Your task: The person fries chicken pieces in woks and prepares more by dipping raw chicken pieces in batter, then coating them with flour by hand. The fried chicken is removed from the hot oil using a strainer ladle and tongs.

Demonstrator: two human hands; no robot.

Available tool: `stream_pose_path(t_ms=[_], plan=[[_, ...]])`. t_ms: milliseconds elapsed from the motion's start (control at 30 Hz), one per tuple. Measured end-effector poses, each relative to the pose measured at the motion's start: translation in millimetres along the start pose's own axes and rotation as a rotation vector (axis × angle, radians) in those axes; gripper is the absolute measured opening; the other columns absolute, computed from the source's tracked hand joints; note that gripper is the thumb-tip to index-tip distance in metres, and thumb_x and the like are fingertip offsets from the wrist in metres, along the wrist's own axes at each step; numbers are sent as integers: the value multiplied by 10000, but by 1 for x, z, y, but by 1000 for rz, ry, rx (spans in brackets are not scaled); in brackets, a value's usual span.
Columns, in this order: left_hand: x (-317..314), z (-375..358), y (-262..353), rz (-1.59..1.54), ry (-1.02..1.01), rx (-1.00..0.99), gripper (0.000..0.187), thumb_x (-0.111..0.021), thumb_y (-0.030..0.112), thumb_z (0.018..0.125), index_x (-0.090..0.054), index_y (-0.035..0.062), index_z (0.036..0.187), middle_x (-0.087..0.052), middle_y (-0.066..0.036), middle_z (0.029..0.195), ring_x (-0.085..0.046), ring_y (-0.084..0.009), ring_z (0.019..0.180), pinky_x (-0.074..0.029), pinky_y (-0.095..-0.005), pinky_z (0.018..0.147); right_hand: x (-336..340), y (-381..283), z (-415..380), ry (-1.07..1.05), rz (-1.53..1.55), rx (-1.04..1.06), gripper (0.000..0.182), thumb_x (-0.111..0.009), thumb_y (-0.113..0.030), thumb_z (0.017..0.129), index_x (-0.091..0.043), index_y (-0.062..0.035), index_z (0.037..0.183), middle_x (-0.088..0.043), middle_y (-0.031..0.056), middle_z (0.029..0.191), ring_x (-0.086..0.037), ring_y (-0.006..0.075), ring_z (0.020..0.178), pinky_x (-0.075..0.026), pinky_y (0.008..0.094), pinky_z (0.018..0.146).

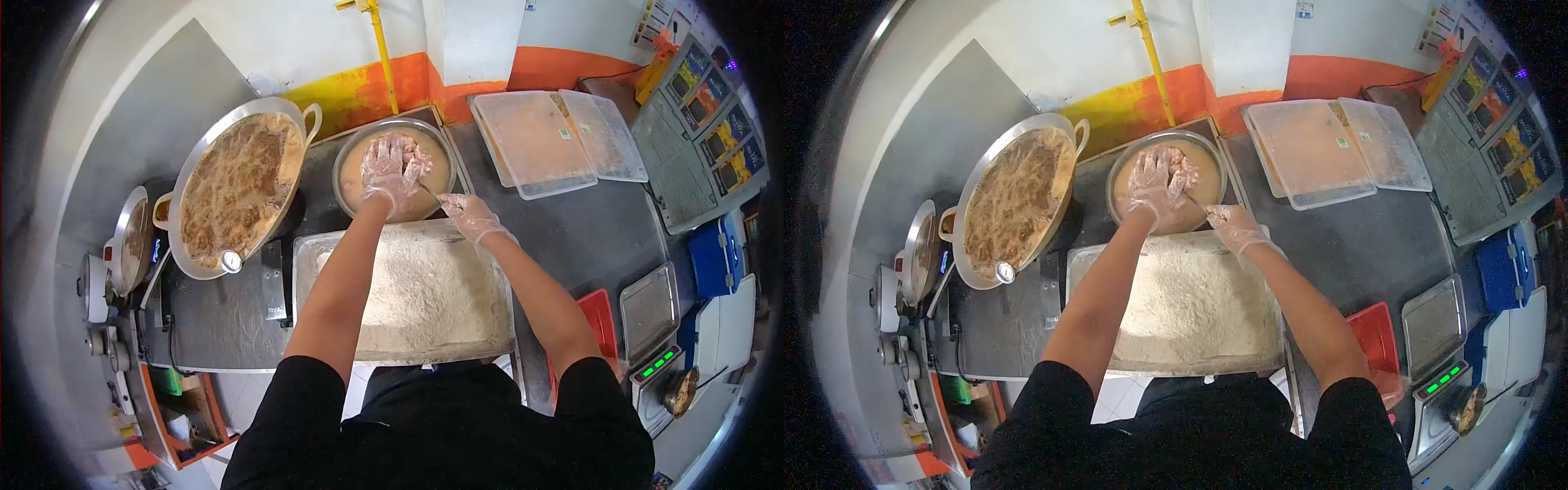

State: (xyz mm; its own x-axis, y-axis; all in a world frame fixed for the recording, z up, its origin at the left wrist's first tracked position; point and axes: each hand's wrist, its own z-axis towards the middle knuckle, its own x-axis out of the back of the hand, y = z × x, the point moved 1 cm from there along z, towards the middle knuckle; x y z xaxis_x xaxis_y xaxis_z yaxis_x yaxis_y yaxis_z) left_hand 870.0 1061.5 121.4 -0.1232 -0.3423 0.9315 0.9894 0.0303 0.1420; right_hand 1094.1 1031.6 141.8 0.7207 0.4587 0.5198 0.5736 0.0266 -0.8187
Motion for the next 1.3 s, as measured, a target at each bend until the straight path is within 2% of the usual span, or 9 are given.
stream_pose_path(t_ms=[233, 367, 467, 600, 667, 767, 967, 1100, 1300], plan=[[48, -24, -12, 29, -187, -314, 680, -464, 518, 954, -407, 64, 1457, -372, -204, 1519, -301, -371, 1428, -217, -463, 1188, 20, -5, -52, -13, -158, 53, 352, -560, -319, 956, -678, -110, 1214, -680, 215, 1127, -647, 350, 1085, -495, 385, 926], [66, -89, -9, -500, 75, 353, 607, -393, 476, 1016, -421, 64, 1462, -383, -209, 1514, -296, -351, 1439, -214, -410, 1192, 29, -13, -117, 10, -366, 13, 338, -507, -338, 982, -678, -154, 1207, -637, 284, 943, -628, 443, 909, -506, 478, 769], [14, -139, -27, -1723, -46, 610, 639, -434, 556, 1008, -502, 47, 1389, -536, -124, 1372, -440, -252, 1323, -337, -381, 1114, 10, 0, -155, 65, -428, 146, 356, -463, -329, 1006, -650, -135, 1239, -616, 305, 824, -625, 478, 802, -503, 527, 677], [-6, -200, -62, -1571, -427, 758, 708, -369, 562, 1017, -301, 72, 1523, -332, -130, 1546, -294, -244, 1435, -236, -345, 1171, -25, 33, -166, -17, -715, 175, 383, -423, -236, 1013, -560, -87, 1339, -626, 300, 842, -632, 474, 792, -515, 542, 637], [-2, -229, -69, -1507, -293, 884, 766, -414, 638, 983, -448, 23, 1438, -498, -113, 1423, -397, -218, 1361, -266, -346, 1151, -38, 32, -178, 1, -946, 344, 413, -417, -180, 1004, -506, -76, 1393, -628, 278, 871, -632, 468, 790, -524, 540, 626], [57, -247, -59, -1442, -311, 1053, 839, -371, 668, 979, -355, 13, 1503, -372, -134, 1543, -306, -225, 1440, -205, -349, 1183, -29, -3, -183, -20, -1061, 379, 477, -423, -109, 976, -449, -105, 1451, -605, 225, 886, -633, 439, 766, -534, 515, 613], [11, -318, -125, -985, -238, 597, 689, -278, 537, 1047, -274, 62, 1545, -314, -148, 1580, -245, -263, 1478, -164, -380, 1213, 8, -42, -77, 259, -907, 412, 550, -441, -45, 945, -405, -125, 1488, -596, 209, 869, -666, 374, 759, -555, 464, 632], [23, -334, -116, -988, -339, 755, 613, -362, 477, 1041, -278, 150, 1553, -275, -160, 1594, -187, -327, 1493, -128, -428, 1225, -8, -44, 24, 336, -986, 285, 340, -455, -96, 958, -563, -58, 1278, -634, 210, 886, -684, 404, 842, -565, 470, 713], [80, -355, -79, -486, -137, 801, 763, -496, 573, 948, -376, 47, 1487, -355, -210, 1532, -306, -382, 1429, -242, -437, 1184, -21, -41, 56, 118, -1064, 229, 247, -507, -137, 924, -724, -22, 952, -695, 227, 945, -690, 392, 942, -566, 454, 795]])
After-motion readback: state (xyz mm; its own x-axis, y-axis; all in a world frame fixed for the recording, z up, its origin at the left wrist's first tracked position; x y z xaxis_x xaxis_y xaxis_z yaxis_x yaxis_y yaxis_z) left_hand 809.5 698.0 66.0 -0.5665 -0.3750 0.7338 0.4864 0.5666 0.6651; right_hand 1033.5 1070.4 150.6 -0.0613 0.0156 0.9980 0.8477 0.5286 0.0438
